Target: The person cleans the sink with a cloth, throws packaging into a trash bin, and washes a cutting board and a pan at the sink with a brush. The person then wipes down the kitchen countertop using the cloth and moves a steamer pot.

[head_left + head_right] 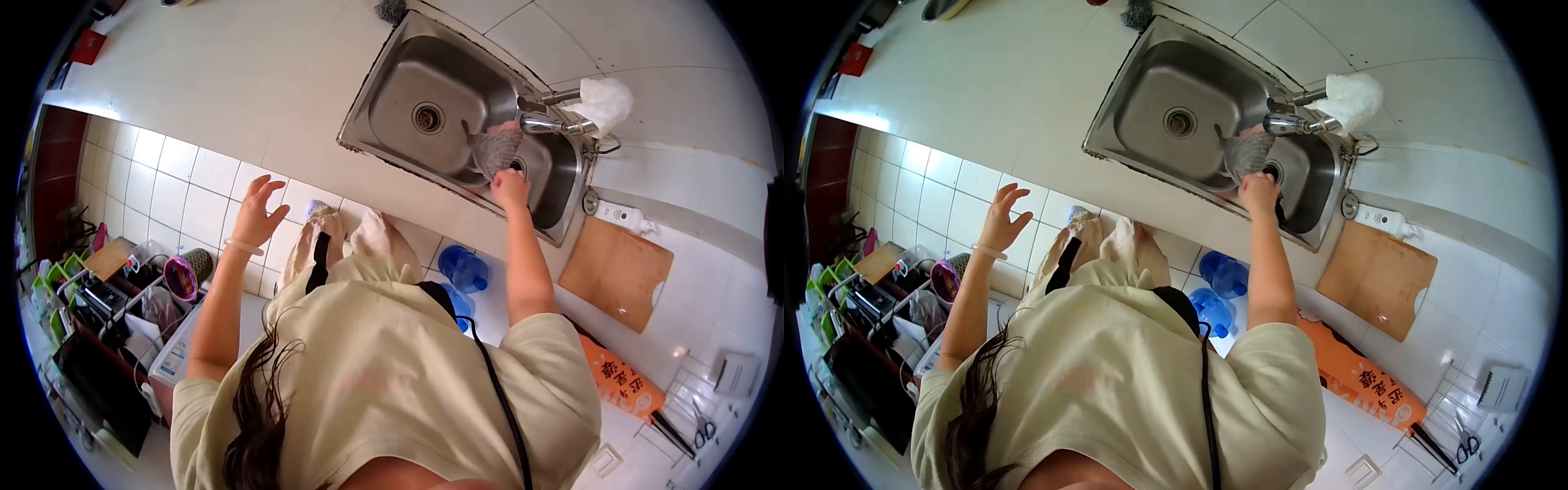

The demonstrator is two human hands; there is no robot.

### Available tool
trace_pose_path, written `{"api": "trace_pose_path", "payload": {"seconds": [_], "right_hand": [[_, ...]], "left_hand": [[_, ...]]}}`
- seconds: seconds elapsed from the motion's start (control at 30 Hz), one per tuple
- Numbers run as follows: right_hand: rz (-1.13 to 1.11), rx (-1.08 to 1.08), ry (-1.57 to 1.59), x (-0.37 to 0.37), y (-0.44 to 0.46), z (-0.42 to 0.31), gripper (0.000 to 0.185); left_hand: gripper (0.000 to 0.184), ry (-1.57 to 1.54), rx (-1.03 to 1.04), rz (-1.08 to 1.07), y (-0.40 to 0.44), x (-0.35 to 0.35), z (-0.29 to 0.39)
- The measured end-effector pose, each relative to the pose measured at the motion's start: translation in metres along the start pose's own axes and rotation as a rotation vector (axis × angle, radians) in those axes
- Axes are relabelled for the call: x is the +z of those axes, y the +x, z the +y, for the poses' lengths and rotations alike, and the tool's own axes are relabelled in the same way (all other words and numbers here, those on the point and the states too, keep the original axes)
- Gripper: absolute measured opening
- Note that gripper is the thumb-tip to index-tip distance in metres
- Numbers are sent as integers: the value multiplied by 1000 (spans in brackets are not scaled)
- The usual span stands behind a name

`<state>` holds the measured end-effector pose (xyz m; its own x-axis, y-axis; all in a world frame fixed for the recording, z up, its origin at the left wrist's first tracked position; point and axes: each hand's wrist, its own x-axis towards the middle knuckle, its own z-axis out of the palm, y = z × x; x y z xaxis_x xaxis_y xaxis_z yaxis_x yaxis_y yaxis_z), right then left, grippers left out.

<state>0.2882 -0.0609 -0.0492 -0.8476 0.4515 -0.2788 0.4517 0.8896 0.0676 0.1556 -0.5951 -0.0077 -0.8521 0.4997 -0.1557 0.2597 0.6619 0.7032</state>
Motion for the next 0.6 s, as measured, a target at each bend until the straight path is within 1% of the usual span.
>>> {"api": "trace_pose_path", "payload": {"seconds": [0.03, 0.07, 0.1, 0.13, 0.17, 0.2, 0.23, 0.27, 0.3, 0.33, 0.37, 0.4, 0.43, 0.47, 0.53, 0.57, 0.6], "right_hand": [[79, -20, 122, 0, 4, 15, 10], [200, 43, 473, 12, 11, 42, 6], [375, 101, 558, 3, 13, 55, 7], [510, 253, 813, 17, 26, 86, 9], [589, 397, 1104, -5, 25, 84, 11], [728, 428, 1225, -17, 33, 89, 13], [799, 403, 1451, -26, 36, 92, 14], [754, 358, 1616, -42, 33, 86, 19], [675, 378, 1587, -59, 24, 74, 21], [588, 215, 1449, -74, 12, 57, 21], [550, -2, 1151, -108, -14, 15, 20], [531, -190, 980, -117, -26, -6, 17], [486, -359, 930, -120, -28, -23, 14], [405, -421, 945, -138, -38, -53, 13], [254, -531, 1037, -177, -47, -112, 14], [271, -658, 964, -192, -44, -137, 14], [295, -778, 888, -208, -41, -163, 14]], "left_hand": [[42, 6, 2, -22, 6, -1, 5], [41, 12, 2, -43, 12, -2, 11], [41, -8, -3, -56, 19, -2, 17], [41, -10, -1, -48, 25, -1, 24], [41, -23, 27, -56, 33, 1, 30], [40, -33, 51, -59, 39, 4, 38], [41, -59, 72, -62, 47, 9, 48], [42, -78, 85, -50, 54, 12, 58], [42, -132, 152, -33, 59, 17, 71], [42, -173, 216, 1, 68, 21, 81], [44, -214, 319, -8, 75, 31, 88], [46, -234, 321, 19, 75, 35, 112], [49, -293, 266, -88, 80, 31, 135], [52, -332, 347, -80, 85, 26, 156], [60, -510, 402, -162, 94, 18, 184], [58, -551, 549, 4, 97, 19, 189], [58, -536, 539, 37, 99, 6, 187]]}}
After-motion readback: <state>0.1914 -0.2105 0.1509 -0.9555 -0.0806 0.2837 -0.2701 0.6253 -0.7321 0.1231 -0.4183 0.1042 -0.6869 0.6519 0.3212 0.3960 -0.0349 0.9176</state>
